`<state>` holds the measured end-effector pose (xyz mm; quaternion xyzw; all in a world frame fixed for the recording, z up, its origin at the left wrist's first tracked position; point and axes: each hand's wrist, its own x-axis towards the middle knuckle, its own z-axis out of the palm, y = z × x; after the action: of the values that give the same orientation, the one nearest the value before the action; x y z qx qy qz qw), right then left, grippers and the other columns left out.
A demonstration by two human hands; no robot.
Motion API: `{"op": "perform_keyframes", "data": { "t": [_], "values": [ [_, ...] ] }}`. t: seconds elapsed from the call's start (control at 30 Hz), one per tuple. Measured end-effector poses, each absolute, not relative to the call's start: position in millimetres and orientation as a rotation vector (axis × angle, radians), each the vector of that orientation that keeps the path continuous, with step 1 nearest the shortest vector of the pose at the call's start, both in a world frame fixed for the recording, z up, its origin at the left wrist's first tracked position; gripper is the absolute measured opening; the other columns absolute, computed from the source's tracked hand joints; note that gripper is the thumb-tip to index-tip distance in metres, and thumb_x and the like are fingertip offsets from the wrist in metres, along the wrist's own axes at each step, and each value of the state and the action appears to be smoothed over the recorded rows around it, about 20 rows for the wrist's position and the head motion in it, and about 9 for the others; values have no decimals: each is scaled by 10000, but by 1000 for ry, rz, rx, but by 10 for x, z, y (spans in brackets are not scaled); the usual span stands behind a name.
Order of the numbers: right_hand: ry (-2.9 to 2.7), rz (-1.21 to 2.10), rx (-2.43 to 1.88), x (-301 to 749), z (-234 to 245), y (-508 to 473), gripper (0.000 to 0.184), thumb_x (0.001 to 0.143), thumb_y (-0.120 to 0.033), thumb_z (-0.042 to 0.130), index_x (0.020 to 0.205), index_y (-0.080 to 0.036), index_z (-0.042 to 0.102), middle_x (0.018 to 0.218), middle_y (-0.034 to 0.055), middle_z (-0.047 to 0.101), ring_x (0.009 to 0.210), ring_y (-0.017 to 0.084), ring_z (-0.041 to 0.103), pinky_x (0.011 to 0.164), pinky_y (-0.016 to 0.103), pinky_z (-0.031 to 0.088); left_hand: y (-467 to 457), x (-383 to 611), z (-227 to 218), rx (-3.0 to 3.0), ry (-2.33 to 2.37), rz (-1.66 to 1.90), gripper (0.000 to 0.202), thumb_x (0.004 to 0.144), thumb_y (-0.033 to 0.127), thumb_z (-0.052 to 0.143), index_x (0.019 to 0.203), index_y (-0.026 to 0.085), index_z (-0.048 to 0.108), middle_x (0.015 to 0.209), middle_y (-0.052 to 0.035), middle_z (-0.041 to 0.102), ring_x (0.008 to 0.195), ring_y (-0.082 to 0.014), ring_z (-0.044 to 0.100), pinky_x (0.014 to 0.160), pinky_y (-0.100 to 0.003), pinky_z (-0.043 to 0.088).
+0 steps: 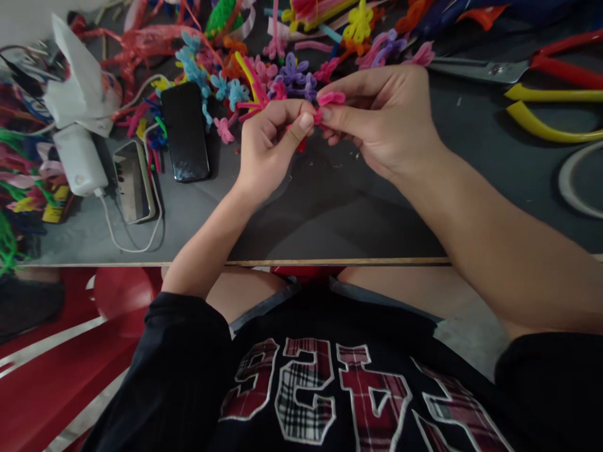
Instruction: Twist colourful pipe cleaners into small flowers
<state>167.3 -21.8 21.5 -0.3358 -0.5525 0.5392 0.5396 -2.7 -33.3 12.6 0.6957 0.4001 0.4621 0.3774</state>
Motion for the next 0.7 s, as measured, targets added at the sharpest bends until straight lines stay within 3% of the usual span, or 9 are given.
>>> {"op": "perform_keyframes", "data": {
  "t": [0.17,0.33,0.6,0.7],
  "values": [
    [-1220,1359,-888,1668,142,-151,145,721,-310,893,812,-299,780,712,-43,738,519,64,634,493,168,556,-261,39,5,1616,1062,1262,607,771,797,549,884,216,679,763,10,583,752,-120,638,755,-306,542],
    [-1221,1288,-944,1669,97,-127,47,814,-296,822,820,-305,776,722,-23,737,542,85,651,494,186,555,-260,-1,65,1520,1104,1307,640,744,821,546,952,230,676,868,-18,674,936,-181,663,839,-327,521],
    [-1387,988,-936,1645,192,-227,206,752,-99,760,704,-298,746,644,-36,697,498,131,618,470,265,564,-250,-162,192,2191,1195,1341,358,946,591,493,895,267,637,943,23,719,1025,-142,590,1016,-354,453],
    [-1428,976,-920,1631,218,-253,209,745,-105,740,675,-302,732,616,-38,685,488,140,603,456,273,539,-214,-179,176,2322,1153,1328,335,924,584,539,861,279,663,963,-10,724,1036,-181,600,1015,-381,455]
  ]
}}
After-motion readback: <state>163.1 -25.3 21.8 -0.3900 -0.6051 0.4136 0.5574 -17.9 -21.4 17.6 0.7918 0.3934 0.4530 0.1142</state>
